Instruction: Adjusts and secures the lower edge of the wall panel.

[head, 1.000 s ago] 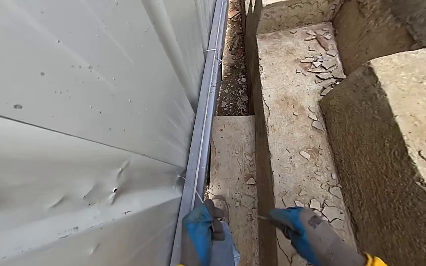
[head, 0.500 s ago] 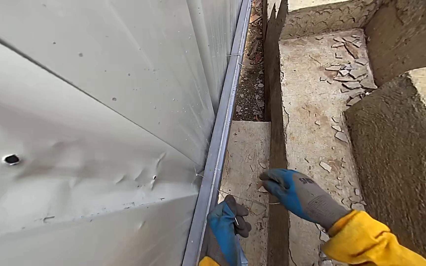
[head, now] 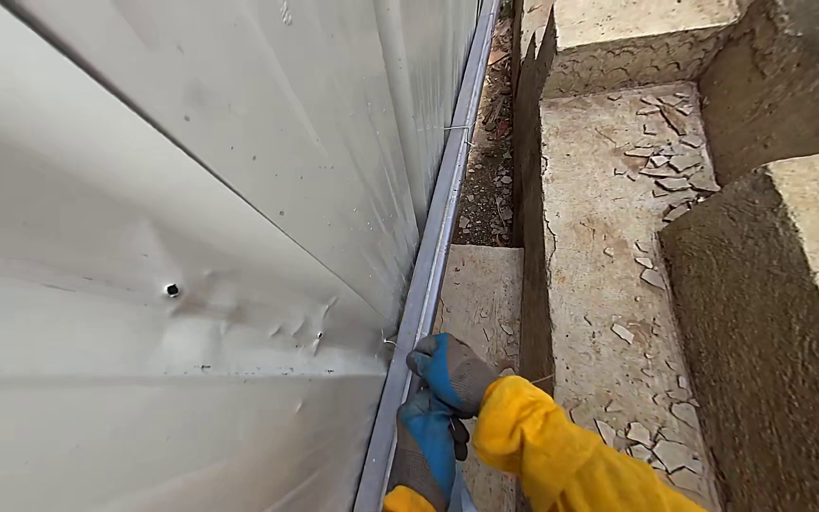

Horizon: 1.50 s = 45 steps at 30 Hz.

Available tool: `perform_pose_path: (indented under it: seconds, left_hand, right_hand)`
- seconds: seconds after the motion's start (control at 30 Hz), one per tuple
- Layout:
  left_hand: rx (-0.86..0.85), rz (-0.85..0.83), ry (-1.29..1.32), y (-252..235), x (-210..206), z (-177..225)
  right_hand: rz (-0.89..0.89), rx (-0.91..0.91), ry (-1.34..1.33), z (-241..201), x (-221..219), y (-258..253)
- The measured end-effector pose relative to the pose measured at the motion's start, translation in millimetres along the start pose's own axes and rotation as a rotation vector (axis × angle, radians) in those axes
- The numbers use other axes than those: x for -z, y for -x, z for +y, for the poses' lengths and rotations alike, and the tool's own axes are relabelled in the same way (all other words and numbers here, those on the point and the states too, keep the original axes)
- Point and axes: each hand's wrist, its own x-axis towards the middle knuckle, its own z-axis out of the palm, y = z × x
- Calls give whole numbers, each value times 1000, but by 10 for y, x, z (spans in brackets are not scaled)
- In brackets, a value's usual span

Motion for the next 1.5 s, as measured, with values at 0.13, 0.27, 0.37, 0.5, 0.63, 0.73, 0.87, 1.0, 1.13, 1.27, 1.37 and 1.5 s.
perform_pose_path:
  seconds: [0.13, 0.27, 0.37, 0.5, 0.63, 0.73, 0.87, 1.0, 1.13, 1.27, 1.37, 1.5]
  left_hand:
    - [31, 75, -90, 161, 31, -59]
    - [-2, 142, 4, 194, -183, -110]
    - [33, 122, 57, 72, -228, -24]
    - [117, 62, 74, 137, 6, -55]
    - [20, -142, 80, 112, 191, -298]
    - [-147, -79, -435, 259, 202, 44]
    - [-635, 119, -1134, 6, 411, -40]
    - [-1033, 190, -1334, -301, 621, -451]
    - [-1015, 135, -1298, -329, 698, -476]
    - [-977, 110, -1270, -296, 705, -424]
    - [-1048, 143, -1261, -369, 725, -559]
    - [-1005, 150, -1102, -216, 723, -528]
  right_hand:
    - [-49, 89, 71, 54, -121, 53]
    - [-88, 107, 212, 23, 16, 79]
    - [-113, 8, 285, -211, 131, -39]
    - [-40, -55, 141, -185, -111, -83]
    - [32, 1, 167, -62, -177, 7]
    - [61, -28, 571, -259, 151, 59]
    - [38, 33, 826, -267, 224, 63]
    - [9, 64, 900, -172, 469, 85]
    - [178, 59, 950, -24, 710, -68]
    - [-26, 69, 864, 275, 417, 425]
    - [7, 55, 861, 292, 499, 448]
    - [30, 71, 804, 332, 568, 365]
